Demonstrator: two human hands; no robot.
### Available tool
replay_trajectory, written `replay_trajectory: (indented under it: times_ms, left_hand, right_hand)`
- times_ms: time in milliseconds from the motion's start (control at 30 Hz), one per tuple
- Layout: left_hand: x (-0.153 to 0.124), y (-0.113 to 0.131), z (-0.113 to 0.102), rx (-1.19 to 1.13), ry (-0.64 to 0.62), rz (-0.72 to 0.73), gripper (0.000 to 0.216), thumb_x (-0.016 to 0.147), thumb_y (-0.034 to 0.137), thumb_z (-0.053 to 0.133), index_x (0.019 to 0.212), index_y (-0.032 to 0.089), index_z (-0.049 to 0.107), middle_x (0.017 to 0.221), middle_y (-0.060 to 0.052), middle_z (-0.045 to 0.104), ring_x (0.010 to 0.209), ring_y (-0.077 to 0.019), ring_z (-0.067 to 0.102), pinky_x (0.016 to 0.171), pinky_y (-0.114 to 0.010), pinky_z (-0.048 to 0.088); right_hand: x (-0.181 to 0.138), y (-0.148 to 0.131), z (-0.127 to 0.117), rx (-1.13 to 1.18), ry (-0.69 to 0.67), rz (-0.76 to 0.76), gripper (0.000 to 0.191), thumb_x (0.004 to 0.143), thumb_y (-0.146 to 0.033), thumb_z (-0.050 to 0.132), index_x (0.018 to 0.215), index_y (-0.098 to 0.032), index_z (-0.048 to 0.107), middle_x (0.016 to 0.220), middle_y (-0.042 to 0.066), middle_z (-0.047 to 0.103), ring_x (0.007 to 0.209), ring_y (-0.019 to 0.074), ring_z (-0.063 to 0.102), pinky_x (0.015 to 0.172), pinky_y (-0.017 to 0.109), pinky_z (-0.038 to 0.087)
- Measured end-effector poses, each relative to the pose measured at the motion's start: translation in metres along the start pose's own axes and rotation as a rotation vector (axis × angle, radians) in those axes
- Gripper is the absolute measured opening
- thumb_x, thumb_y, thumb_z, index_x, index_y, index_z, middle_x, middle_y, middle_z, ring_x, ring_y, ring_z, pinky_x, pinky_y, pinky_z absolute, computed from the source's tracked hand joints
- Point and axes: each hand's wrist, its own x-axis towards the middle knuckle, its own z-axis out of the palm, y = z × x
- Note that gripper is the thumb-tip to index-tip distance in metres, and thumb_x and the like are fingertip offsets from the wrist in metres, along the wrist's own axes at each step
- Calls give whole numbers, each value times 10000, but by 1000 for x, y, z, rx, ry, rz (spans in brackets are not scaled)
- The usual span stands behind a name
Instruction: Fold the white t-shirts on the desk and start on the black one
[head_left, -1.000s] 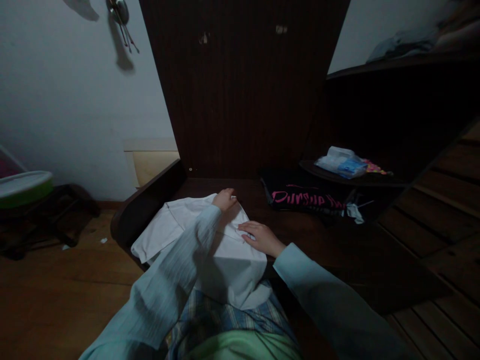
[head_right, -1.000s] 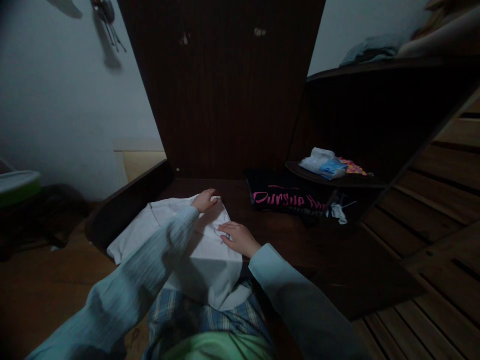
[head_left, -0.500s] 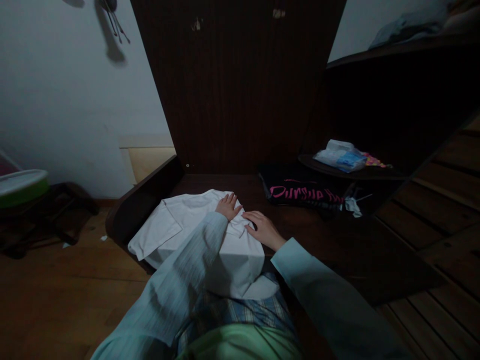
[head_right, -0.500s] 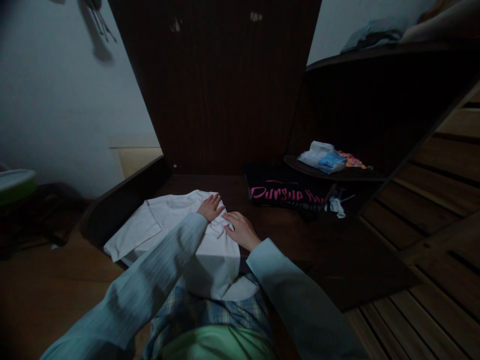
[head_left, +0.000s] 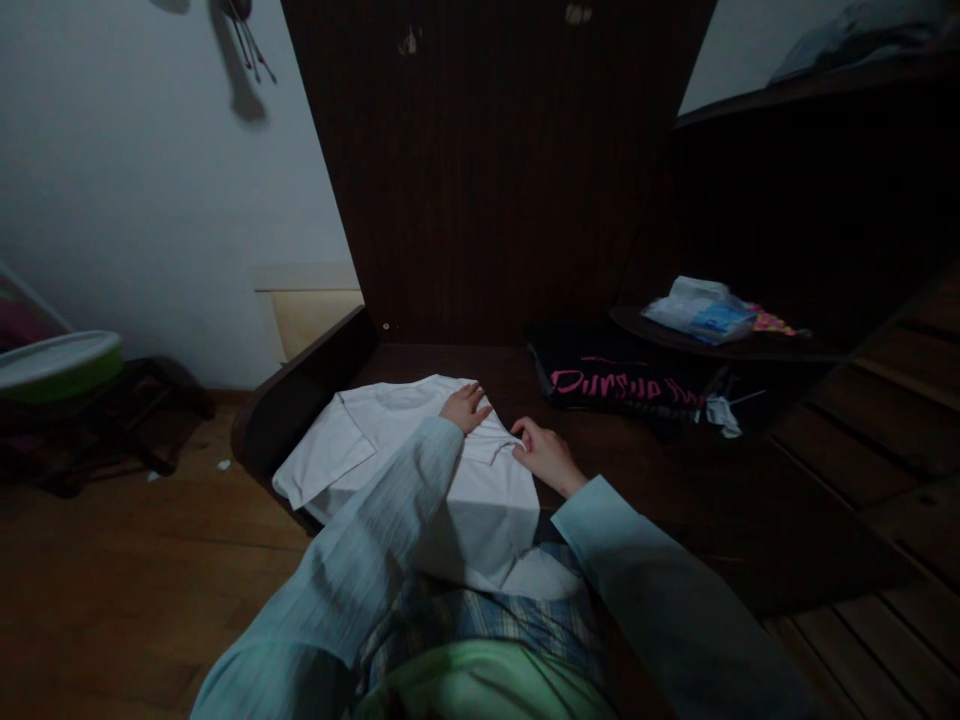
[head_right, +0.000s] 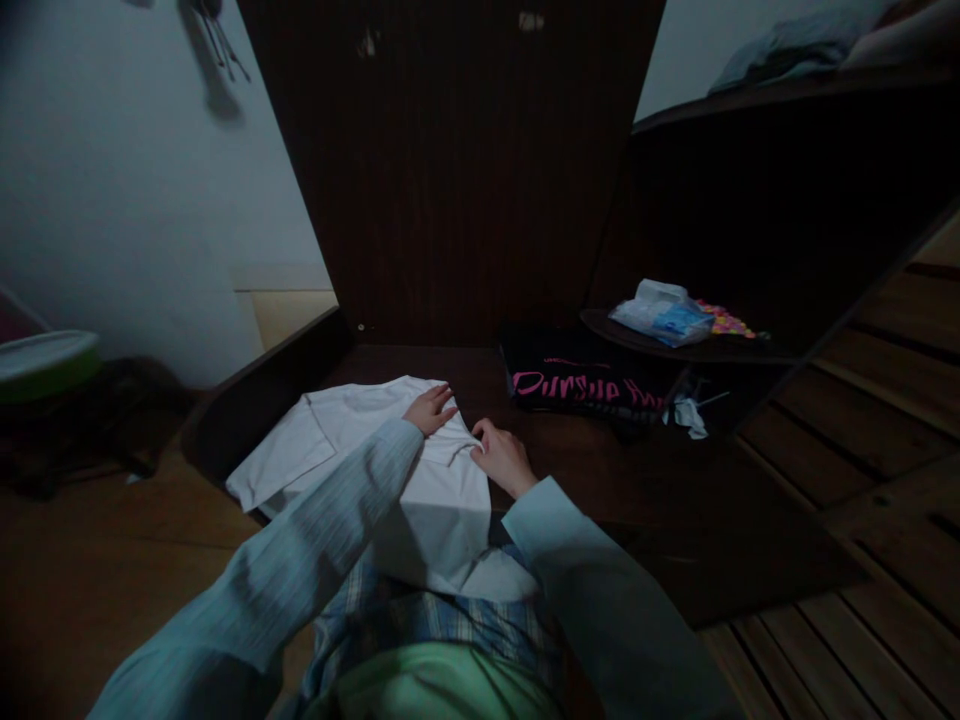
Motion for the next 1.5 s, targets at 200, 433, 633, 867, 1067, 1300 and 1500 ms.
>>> replay_trajectory:
  times_ms: [200,433,633,867,1067,1300,1500]
  left_hand:
    - [-38,-11,-45,-156,-83,122,448,807,359,408,1197,149,474,1344,-119,382,1220,-214,370,1001,-341,322]
    - [-155,-87,-112,76,39,-163,554,787,517,349,1193,162,472,1281,-118,446,1161,-252,429,971,-380,349]
    - [-194,-97,-88,259,-44,-450,507,782,529,377,1230,301,442,1338,-86,389,1237,-336,300,927,-521,316]
    - [-172,-64,-83,309,-258,-530,638,792,579,304,1347,271,253,1438,-110,172,1284,-398,124,942,-578,222]
    - [-133,-57,-76,304,-301,-507,710,762,657,249,1360,278,200,1447,-102,135,1290,-396,88,962,-580,186]
    - [-71,-61,-61,223,-293,-472,716,751,648,316,1353,269,231,1449,-105,112,1288,-401,64,964,-603,134]
    - [-48,-79,-55,117,-92,-348,678,764,596,342,1294,175,374,1397,-146,267,1251,-431,156,946,-608,118]
  right_hand:
    - [-4,-3,-6,195,301,-168,230,761,-198,411,892,-174,599,692,20,571,564,116,495,547,224,402]
    - [11,-15,8,248,111,-322,294,793,-200,401,1003,-198,606,995,65,627,940,168,562,839,312,443]
    - [1,-47,38,-8,-191,-401,470,807,-399,436,1216,-175,487,1294,94,450,1221,244,352,1014,411,282]
    - [-4,-52,33,-259,-364,-257,599,800,-545,362,1314,-238,349,1406,67,278,1303,277,166,1044,447,158]
    - [15,-26,16,-367,-403,-177,621,818,-561,289,1346,-236,277,1434,67,199,1314,267,119,1041,432,149]
    - [56,10,7,-401,-405,-144,638,814,-585,263,1351,-240,262,1436,58,193,1312,266,131,1036,435,166]
    - [92,23,16,-391,-339,-155,617,817,-572,282,1335,-236,304,1421,58,239,1300,277,177,1029,438,191]
